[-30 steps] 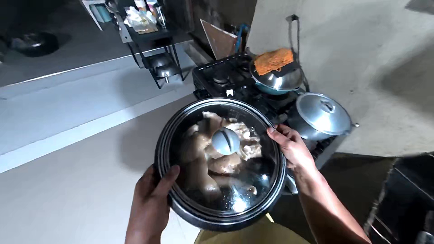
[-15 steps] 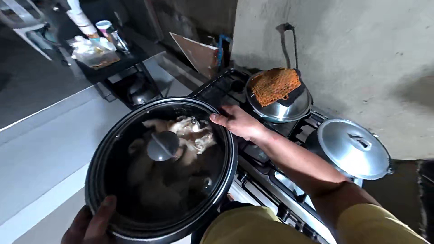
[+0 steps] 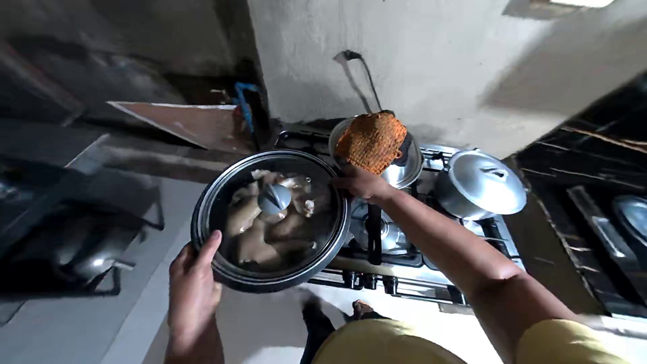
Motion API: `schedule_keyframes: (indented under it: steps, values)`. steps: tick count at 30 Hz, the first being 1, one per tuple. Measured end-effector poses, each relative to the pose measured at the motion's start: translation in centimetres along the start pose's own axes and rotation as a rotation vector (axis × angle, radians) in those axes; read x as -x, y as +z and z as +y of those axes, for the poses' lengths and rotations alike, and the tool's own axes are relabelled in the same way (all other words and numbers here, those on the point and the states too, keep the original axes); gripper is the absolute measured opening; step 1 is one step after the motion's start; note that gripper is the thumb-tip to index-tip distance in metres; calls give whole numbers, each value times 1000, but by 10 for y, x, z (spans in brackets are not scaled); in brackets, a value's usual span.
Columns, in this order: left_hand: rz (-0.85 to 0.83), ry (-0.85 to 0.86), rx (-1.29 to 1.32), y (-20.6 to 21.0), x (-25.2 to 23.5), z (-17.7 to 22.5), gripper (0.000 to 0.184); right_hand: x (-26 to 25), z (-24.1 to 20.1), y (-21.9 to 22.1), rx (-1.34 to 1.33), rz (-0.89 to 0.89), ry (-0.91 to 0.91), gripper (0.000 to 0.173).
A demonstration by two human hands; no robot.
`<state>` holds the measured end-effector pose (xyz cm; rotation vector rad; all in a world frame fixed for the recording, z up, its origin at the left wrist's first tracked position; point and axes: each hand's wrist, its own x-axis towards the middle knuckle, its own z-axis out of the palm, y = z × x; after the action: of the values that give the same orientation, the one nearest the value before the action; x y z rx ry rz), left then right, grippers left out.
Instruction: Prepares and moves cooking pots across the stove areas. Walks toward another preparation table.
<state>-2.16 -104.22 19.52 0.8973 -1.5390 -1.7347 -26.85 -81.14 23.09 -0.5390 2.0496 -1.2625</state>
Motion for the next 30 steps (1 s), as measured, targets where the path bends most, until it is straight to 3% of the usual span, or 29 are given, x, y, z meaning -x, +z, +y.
schedule_keyframes:
  steps: [8,17,21,23,26,30]
  values:
    - [-131,-35,-164,36,-84,-20,29,-23,14,-1,4,186,169,29]
    - [-146,-75,-160,44,-92,-42,29,-31,29,-6,94,183,159,28]
    - [-173,-42,-112,41,-97,-49,26,-25,27,-13,372,156,139,35]
    - [-193,-18,-137,38,-98,-51,31,-15,23,-17,499,247,100,35]
    - [-194,-20,-135,34,-99,-55,42,-1,19,-36,561,576,-42,29]
    - [-58,-98,-72,25,-99,-68,42,-12,8,-96,540,877,122,64]
